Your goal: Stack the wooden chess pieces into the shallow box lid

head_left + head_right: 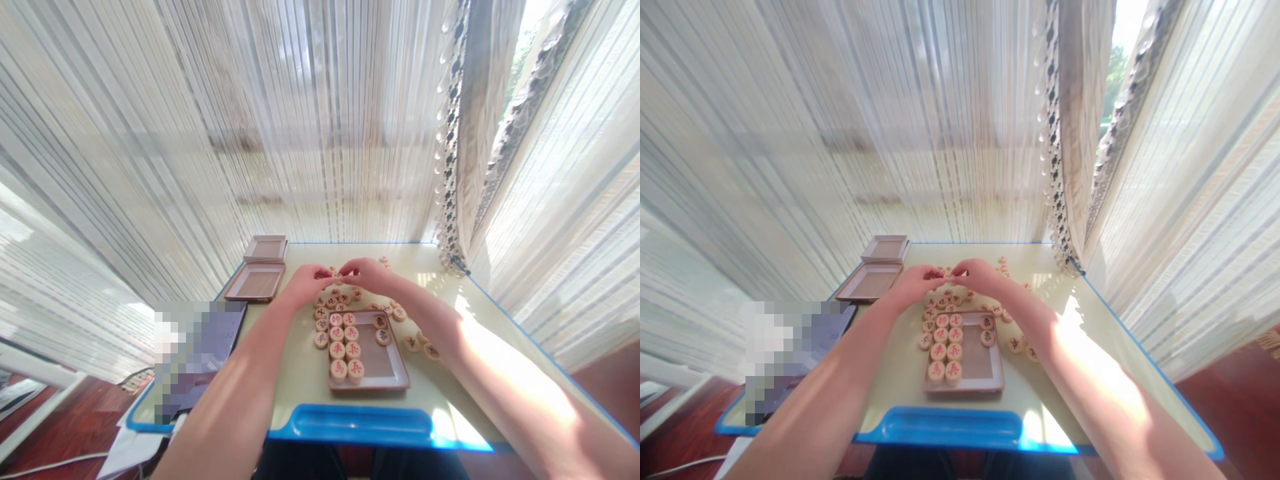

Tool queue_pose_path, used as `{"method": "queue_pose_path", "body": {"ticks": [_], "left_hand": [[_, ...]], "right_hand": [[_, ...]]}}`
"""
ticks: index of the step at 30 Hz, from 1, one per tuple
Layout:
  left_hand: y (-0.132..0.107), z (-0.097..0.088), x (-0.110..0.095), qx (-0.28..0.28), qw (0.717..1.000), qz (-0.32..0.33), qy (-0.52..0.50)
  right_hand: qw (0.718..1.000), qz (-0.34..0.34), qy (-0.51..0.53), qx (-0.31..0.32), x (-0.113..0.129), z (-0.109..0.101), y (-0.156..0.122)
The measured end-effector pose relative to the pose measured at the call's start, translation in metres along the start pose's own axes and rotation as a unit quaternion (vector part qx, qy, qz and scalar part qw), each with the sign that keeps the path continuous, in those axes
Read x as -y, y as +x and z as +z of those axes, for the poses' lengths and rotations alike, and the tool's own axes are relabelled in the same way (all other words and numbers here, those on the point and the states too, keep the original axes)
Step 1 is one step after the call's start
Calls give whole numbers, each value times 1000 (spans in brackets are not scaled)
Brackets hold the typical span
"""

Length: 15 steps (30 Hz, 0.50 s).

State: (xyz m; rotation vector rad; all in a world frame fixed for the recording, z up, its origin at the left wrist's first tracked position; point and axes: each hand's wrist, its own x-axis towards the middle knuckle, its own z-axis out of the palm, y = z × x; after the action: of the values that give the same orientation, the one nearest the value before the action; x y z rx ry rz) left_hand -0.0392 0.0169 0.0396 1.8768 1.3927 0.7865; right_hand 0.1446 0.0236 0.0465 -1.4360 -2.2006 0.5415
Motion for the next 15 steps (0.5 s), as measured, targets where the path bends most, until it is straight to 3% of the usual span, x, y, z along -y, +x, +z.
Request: {"method": "queue_pose_path", "body": {"ticks": [5, 15], "left_hand": [[-6, -1, -11, -23, 999, 28, -18], [-18, 16, -25, 39, 996, 83, -15]], "right_hand": [[999, 8, 48, -6, 4, -12, -10], [997, -26, 14, -77, 4, -20, -55]]}}
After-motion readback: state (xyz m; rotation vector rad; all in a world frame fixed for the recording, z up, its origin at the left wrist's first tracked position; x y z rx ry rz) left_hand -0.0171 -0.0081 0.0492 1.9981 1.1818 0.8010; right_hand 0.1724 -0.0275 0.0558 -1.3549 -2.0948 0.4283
